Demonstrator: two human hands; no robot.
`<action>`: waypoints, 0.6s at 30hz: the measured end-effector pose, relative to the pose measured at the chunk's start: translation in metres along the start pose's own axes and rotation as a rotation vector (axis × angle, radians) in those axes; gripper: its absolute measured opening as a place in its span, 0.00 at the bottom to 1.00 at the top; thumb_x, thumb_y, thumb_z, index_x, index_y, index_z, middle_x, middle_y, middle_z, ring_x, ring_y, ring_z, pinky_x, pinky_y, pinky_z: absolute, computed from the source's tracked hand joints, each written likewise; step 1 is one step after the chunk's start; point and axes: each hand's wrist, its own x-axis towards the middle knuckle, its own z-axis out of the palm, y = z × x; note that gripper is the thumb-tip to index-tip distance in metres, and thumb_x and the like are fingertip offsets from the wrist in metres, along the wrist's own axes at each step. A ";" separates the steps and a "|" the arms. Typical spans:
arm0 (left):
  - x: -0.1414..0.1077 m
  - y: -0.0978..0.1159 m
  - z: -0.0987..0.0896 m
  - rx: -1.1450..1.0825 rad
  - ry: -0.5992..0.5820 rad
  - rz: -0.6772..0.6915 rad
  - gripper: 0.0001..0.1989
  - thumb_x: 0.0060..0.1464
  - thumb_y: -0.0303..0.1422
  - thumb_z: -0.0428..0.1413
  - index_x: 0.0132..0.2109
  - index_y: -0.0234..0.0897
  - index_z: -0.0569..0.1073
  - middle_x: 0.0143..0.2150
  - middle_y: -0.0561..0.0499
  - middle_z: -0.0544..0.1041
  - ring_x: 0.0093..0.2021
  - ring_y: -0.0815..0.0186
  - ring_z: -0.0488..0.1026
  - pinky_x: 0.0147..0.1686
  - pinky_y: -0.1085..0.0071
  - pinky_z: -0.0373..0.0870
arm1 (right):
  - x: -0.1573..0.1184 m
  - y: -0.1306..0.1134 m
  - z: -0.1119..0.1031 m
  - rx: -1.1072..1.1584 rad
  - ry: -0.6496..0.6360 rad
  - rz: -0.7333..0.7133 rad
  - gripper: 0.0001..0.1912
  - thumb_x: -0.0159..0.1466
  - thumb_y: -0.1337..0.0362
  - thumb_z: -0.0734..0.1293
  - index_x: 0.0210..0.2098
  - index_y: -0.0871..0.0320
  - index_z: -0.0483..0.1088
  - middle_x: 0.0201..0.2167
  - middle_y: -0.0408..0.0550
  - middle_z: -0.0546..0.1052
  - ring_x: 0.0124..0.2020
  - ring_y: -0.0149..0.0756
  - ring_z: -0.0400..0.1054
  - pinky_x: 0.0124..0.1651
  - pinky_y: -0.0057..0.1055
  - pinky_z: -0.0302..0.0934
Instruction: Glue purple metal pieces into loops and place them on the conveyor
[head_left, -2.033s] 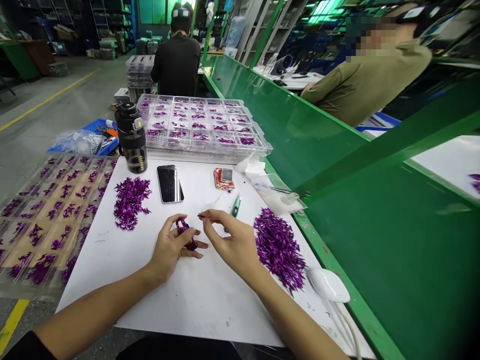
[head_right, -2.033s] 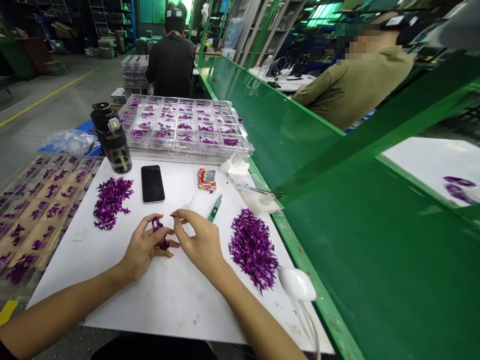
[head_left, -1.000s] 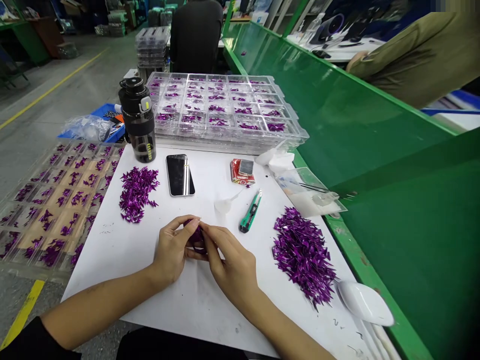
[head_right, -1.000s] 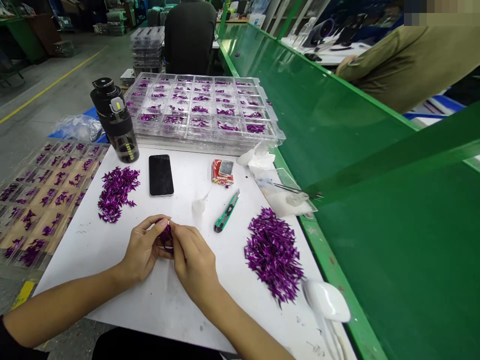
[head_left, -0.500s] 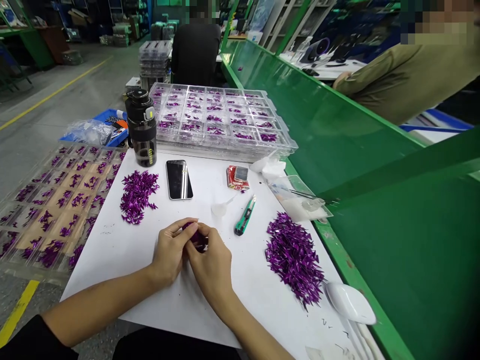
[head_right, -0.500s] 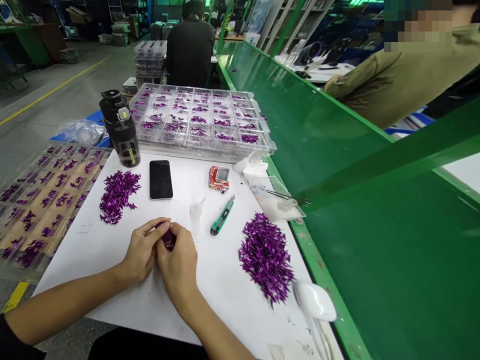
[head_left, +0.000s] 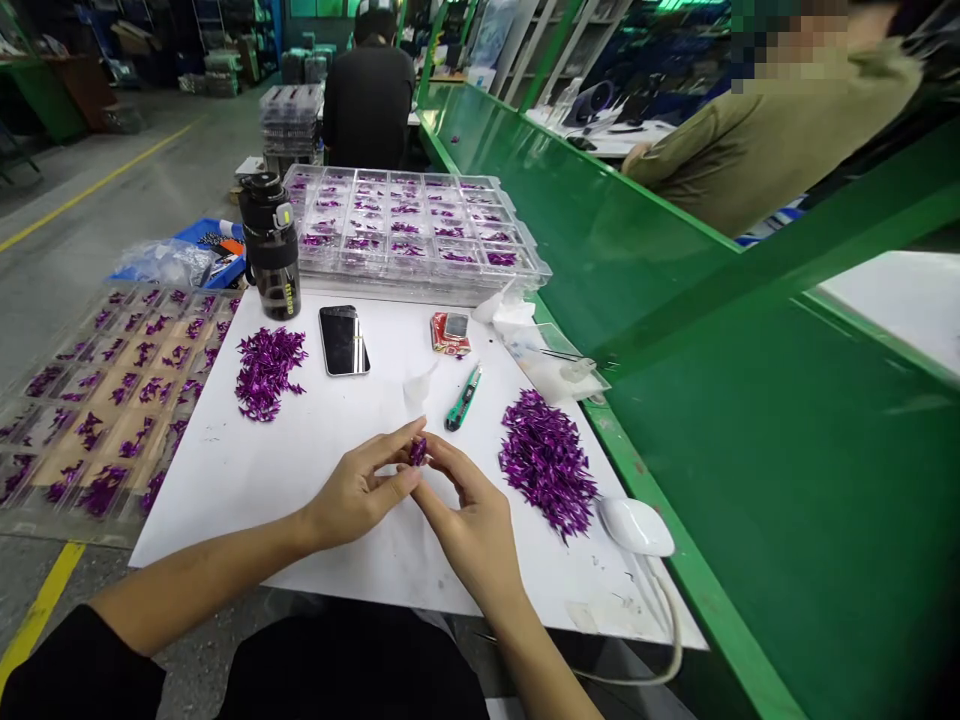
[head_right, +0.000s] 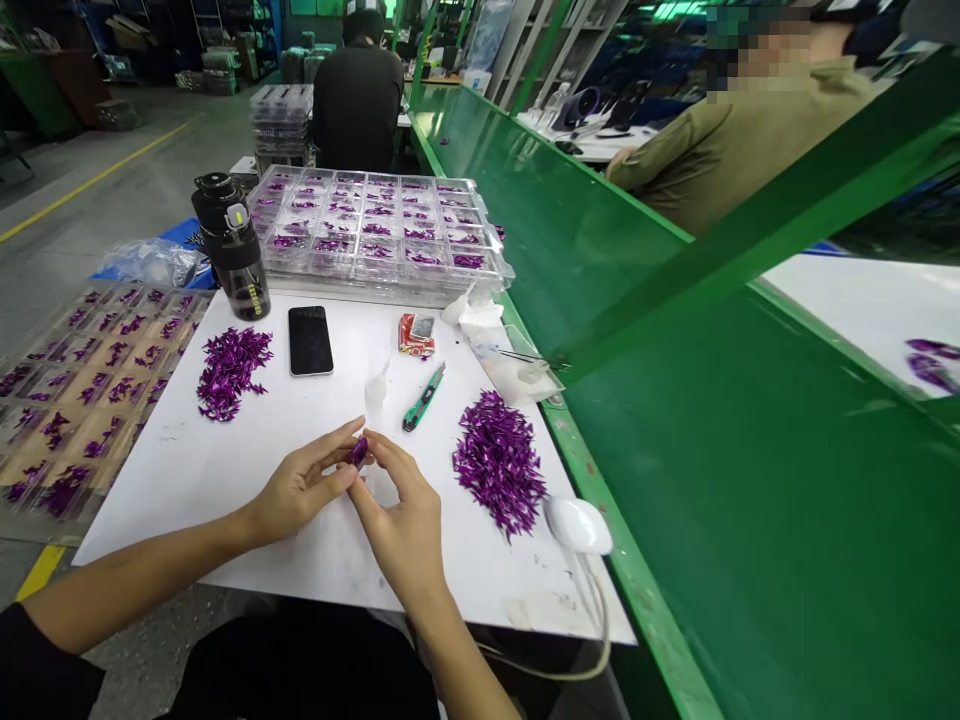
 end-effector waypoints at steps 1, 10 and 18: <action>-0.001 -0.002 -0.001 0.036 -0.025 0.019 0.24 0.59 0.36 0.65 0.62 0.47 0.79 0.56 0.44 0.79 0.59 0.52 0.76 0.57 0.56 0.80 | -0.003 -0.001 -0.010 0.017 -0.065 -0.004 0.24 0.66 0.50 0.72 0.58 0.53 0.77 0.59 0.54 0.80 0.55 0.49 0.78 0.60 0.48 0.74; 0.004 -0.003 -0.002 0.130 0.217 -0.074 0.23 0.53 0.34 0.69 0.56 0.37 0.79 0.42 0.47 0.81 0.41 0.62 0.77 0.36 0.68 0.82 | 0.060 0.011 -0.048 -0.124 -0.079 0.166 0.24 0.64 0.44 0.71 0.47 0.57 0.80 0.49 0.58 0.84 0.48 0.52 0.81 0.54 0.50 0.77; 0.008 -0.001 -0.006 0.042 0.281 -0.147 0.18 0.54 0.35 0.67 0.50 0.35 0.75 0.32 0.53 0.77 0.28 0.68 0.74 0.28 0.69 0.79 | 0.115 0.027 -0.001 -0.208 -0.233 0.034 0.24 0.61 0.49 0.71 0.51 0.55 0.75 0.54 0.55 0.81 0.51 0.52 0.79 0.59 0.52 0.72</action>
